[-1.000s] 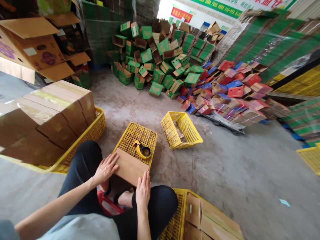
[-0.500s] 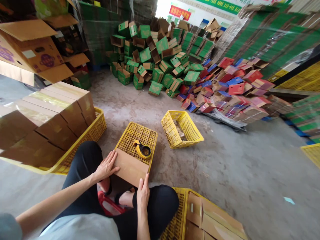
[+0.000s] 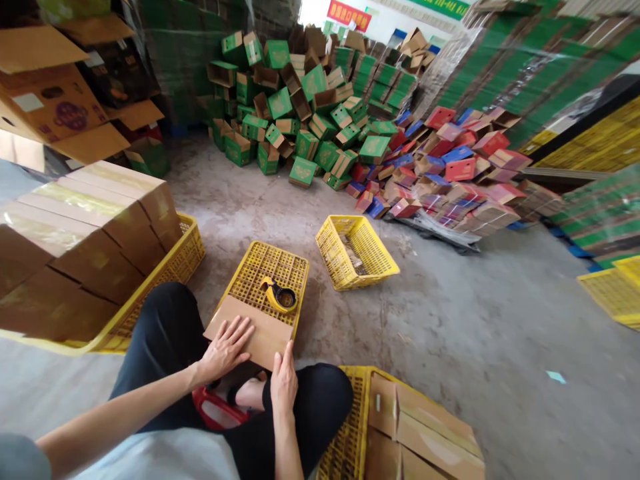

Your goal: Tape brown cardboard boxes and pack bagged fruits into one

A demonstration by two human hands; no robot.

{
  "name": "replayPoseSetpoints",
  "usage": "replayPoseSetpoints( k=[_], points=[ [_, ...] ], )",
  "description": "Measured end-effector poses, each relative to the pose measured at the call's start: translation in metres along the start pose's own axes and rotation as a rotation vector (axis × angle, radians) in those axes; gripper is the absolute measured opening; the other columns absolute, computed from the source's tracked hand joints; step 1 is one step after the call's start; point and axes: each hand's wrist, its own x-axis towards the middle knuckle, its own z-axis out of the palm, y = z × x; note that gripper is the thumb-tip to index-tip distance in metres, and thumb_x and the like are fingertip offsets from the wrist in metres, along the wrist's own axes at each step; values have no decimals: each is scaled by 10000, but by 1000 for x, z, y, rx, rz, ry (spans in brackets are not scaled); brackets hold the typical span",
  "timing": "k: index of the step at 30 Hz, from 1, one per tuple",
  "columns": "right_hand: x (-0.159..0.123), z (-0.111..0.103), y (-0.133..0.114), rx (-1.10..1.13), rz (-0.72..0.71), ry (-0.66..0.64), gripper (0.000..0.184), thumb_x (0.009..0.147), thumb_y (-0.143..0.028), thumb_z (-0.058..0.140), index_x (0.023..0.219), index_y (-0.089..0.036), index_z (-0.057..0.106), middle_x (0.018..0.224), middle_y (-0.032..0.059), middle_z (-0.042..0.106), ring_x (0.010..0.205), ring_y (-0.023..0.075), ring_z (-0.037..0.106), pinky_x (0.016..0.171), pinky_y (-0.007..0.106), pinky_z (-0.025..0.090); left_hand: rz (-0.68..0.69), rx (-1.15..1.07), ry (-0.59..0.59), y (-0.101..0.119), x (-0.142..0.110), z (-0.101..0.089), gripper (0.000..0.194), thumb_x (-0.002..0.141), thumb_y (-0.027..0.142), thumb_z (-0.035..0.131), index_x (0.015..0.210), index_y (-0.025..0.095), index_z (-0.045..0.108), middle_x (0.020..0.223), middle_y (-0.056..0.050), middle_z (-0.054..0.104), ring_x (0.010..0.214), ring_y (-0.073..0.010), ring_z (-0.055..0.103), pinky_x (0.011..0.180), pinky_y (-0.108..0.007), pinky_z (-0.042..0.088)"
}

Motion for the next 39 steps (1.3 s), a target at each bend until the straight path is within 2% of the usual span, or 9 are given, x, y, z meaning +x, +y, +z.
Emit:
replayPoseSetpoints(
  k=[6,9,12,16,19,23,30,34,39],
  points=[
    [-2,10,-6,21,-16,38,672,1096,-502,212,1621,-95,314,1561,202,491,1357,277,592,1074,374,537,41,-7,-22,0,2,-4,679,1003,545,527,1619,334,335,1693,-53,301,1559,-351,253,1248,-578,216],
    [-3,10,-5,31,-29,24,665,1098,-496,216,1645,-118,244,1565,189,493,1380,262,570,1103,381,515,75,-10,-23,-10,2,-6,676,1021,558,486,1628,312,316,1683,-50,322,1552,-308,289,1252,-508,250],
    [-9,7,-5,-43,-50,52,672,1094,-508,237,1650,-129,231,1623,191,409,1434,288,506,1140,427,478,85,-8,-11,-28,0,-8,684,1045,567,421,1641,263,281,1671,-63,345,1533,-264,341,1243,-443,288],
    [-27,6,-11,-180,-92,89,716,1072,-566,265,1644,-135,264,1654,171,359,1528,365,332,1176,536,411,-38,24,33,-53,-7,-11,720,1049,586,377,1653,220,237,1662,-99,355,1536,-284,337,1229,-478,313],
    [-43,7,-21,-237,-86,60,728,1067,-580,251,1638,-131,285,1640,181,380,1537,410,294,1154,622,388,-127,41,54,-63,-13,-13,757,1044,603,366,1662,201,196,1663,-126,344,1539,-303,329,1211,-497,344],
    [-50,10,-38,-244,-103,35,697,1072,-564,236,1626,-152,332,1629,183,396,1533,428,295,1153,686,327,-159,54,71,-58,-14,-12,743,1053,557,357,1657,151,209,1661,-165,331,1533,-315,341,1213,-502,343],
    [-26,29,-71,-229,-233,-16,628,1089,-490,295,1590,-127,402,1596,187,452,1500,382,382,1180,614,330,-31,31,22,-26,-14,-7,767,1028,564,425,1629,107,289,1673,-158,306,1554,-323,288,1238,-493,290],
    [-19,41,-89,-215,-364,-41,532,1097,-331,295,1572,-137,435,1587,177,467,1483,344,424,1186,577,339,36,13,-34,-17,-22,-8,651,1018,352,443,1626,157,318,1687,-104,289,1564,-297,269,1254,-481,242],
    [-18,36,-95,-225,-404,-86,544,1097,-364,338,1593,-147,395,1595,163,458,1471,310,450,1197,531,346,77,0,-58,-26,-28,-16,711,959,241,487,1640,230,285,1689,-57,299,1559,-259,287,1273,-481,199]
  ],
)
